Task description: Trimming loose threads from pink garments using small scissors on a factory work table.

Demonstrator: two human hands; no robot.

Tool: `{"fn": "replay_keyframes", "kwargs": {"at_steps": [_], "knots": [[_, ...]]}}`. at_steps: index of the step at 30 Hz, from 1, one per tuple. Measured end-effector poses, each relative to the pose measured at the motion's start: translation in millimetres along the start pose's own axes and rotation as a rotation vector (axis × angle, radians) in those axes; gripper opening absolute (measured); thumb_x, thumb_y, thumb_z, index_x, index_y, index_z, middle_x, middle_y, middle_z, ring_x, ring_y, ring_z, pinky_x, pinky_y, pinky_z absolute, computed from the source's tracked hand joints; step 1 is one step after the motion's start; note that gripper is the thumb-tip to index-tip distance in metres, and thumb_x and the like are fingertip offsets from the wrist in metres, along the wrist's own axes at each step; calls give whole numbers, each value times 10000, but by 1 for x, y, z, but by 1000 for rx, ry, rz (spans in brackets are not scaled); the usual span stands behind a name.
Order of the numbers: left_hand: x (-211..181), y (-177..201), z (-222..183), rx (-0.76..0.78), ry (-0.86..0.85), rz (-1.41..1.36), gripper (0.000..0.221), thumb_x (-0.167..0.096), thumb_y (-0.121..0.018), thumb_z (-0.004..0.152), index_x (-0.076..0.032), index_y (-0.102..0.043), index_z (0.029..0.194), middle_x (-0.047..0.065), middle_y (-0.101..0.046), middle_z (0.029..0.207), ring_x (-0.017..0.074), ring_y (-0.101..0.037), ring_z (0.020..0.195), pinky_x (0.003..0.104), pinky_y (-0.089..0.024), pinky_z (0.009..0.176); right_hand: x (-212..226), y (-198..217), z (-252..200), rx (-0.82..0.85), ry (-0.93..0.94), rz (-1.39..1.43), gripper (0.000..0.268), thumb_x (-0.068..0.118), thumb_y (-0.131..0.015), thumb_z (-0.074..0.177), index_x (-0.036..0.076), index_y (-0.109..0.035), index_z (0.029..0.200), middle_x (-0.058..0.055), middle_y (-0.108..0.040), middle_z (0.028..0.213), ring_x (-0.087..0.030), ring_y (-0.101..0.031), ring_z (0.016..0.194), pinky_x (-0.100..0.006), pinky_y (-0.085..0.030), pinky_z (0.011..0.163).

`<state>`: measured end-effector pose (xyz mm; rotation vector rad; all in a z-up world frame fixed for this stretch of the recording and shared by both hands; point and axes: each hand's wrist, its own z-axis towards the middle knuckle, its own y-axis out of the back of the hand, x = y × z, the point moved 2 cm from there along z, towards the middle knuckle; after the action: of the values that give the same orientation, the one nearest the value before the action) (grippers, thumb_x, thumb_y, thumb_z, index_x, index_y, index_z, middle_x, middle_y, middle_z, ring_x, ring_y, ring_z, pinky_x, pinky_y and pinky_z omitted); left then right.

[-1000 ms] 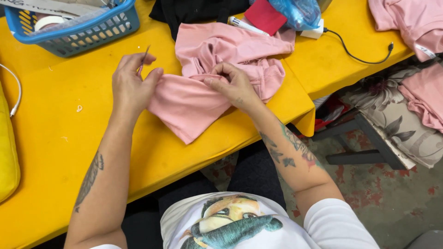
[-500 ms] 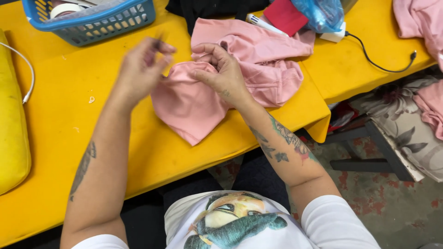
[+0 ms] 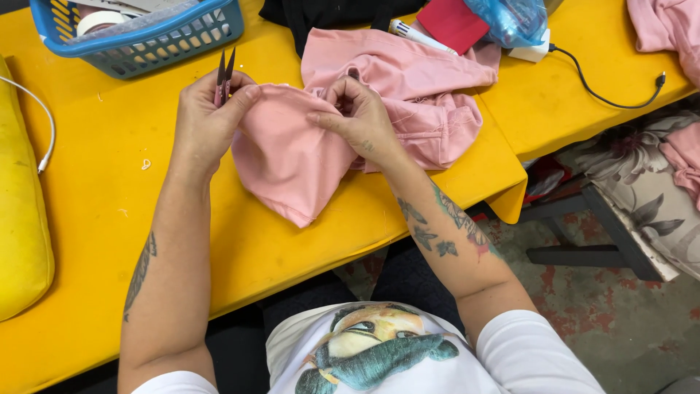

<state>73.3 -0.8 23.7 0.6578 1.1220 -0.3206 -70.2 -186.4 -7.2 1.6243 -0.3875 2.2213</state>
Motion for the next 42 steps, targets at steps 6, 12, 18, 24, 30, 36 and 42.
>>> {"fn": "replay_keyframes", "kwargs": {"at_steps": [6, 12, 18, 24, 30, 36, 42], "knots": [[2, -4, 1, -16, 19, -52, 77, -171, -744, 971, -110, -703, 992, -35, -667, 917, 70, -589, 870, 227, -488, 813, 11, 1, -3, -26, 198, -192, 447, 164, -842, 826, 192, -397, 787, 56, -461, 799, -104, -418, 761, -253, -385, 730], [-21, -22, 2, 78, -69, -7, 82, -151, -785, 956, -118, -712, 974, -45, -697, 921, 46, -610, 876, 217, -506, 834, 23, 2, -3, 80, 165, -252, 551, 303, -837, 860, 124, -589, 1318, -46, -568, 1161, -161, -546, 1064, -293, -483, 922], [-19, -23, 1, 137, -142, 175, 107, -165, -770, 952, -121, -741, 1045, 29, -705, 912, 139, -620, 845, 303, -494, 758, 15, 9, -7, -50, 89, -12, 179, 216, -740, 957, 92, -758, 1086, -12, -707, 1001, -88, -619, 971, -242, -539, 897], [-9, -27, 5, -48, -301, 336, 184, -132, -788, 978, -115, -720, 1148, 96, -650, 927, 259, -640, 857, 400, -512, 770, 0, 7, -9, -159, -102, 159, 219, 168, -813, 894, 86, -772, 1093, 7, -679, 824, -39, -611, 790, -194, -554, 714], [-58, -59, -52, -31, -428, 492, 412, -242, -541, 1131, -73, -501, 1504, 238, -599, 990, 470, -627, 913, 571, -513, 825, -11, 10, -8, -201, -179, 300, 221, 153, -809, 891, 73, -766, 1093, -26, -737, 863, -62, -682, 805, -210, -598, 725], [-29, -79, -63, -85, -443, 523, 422, -240, -627, 1069, -168, -585, 1483, 148, -622, 882, 356, -658, 836, 459, -547, 793, -19, 9, -10, -172, -153, 323, 200, 148, -778, 926, 83, -757, 1115, -21, -749, 907, -44, -671, 855, -216, -598, 784], [-33, -84, -61, -156, -456, 469, 396, -266, -689, 1044, -149, -642, 1419, 122, -671, 903, 306, -692, 850, 412, -567, 804, -18, 6, -12, -152, -122, 359, 200, 145, -765, 938, 77, -744, 1125, -23, -749, 921, -51, -690, 874, -217, -599, 795]]}}
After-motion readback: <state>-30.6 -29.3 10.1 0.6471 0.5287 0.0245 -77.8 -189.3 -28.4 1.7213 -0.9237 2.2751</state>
